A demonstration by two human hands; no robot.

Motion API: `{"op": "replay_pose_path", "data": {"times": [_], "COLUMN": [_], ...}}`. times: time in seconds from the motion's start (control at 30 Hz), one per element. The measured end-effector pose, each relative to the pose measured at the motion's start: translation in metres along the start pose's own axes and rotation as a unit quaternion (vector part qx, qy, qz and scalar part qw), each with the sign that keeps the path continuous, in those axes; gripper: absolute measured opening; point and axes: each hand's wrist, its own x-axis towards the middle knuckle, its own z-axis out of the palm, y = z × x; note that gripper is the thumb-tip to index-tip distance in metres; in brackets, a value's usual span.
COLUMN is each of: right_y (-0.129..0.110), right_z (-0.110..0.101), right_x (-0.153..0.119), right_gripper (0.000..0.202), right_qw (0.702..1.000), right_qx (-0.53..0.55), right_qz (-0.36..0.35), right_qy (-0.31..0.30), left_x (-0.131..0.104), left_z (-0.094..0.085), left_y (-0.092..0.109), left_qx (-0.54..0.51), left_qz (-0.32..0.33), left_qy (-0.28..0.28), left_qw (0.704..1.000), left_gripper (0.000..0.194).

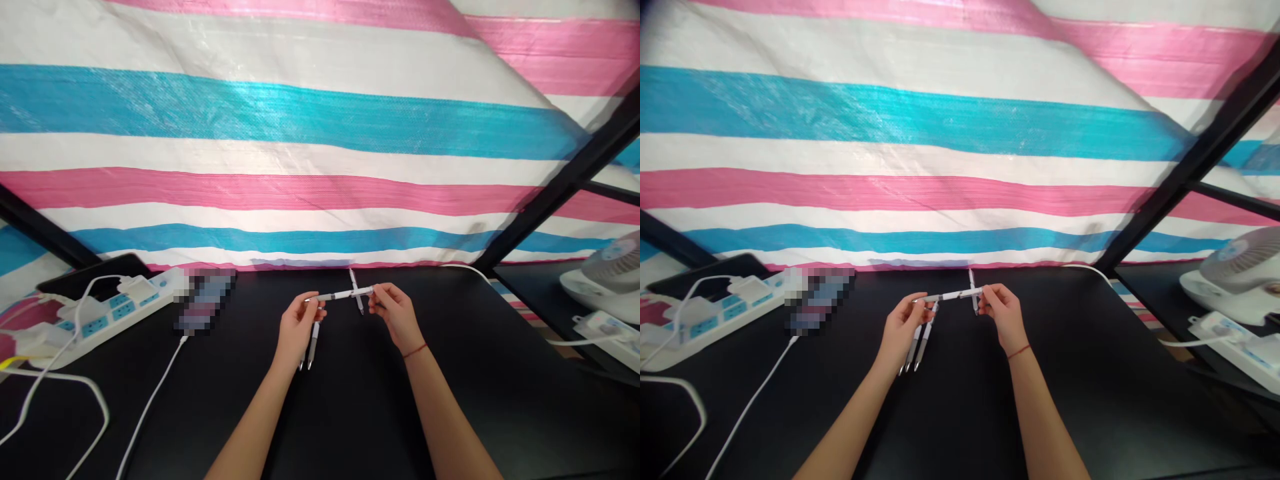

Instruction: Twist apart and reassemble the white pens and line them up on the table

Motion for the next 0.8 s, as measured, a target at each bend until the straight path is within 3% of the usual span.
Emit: {"op": "replay_pose_path", "data": {"times": [0.23, 0.6, 0.8], "right_y": [0.0013, 0.0002, -0.0005], "right_z": [-0.0017, -0.0076, -0.0079], "right_x": [0.0005, 0.006, 0.0067], "right_gripper": [0.022, 0.022, 0.025], "right_qw": [1.0, 0.996, 0.993], "right_qx": [0.008, 0.058, 0.075], "right_qz": [-0.015, -0.007, -0.01], "right_qy": [-0.016, 0.072, 0.093], "left_x": [0.0042, 0.0062, 0.0095], "left_z": [-0.0053, -0.0082, -0.0089], "left_y": [-0.0066, -0.0042, 0.002], "left_qx": [-0.023, -0.14, -0.257], "left_qz": [0.013, -0.056, -0.121], "left_qy": [0.026, 0.065, 0.099], "left_qw": [0.999, 0.987, 0.954], "left_gripper": [0.032, 0.034, 0.025]}}
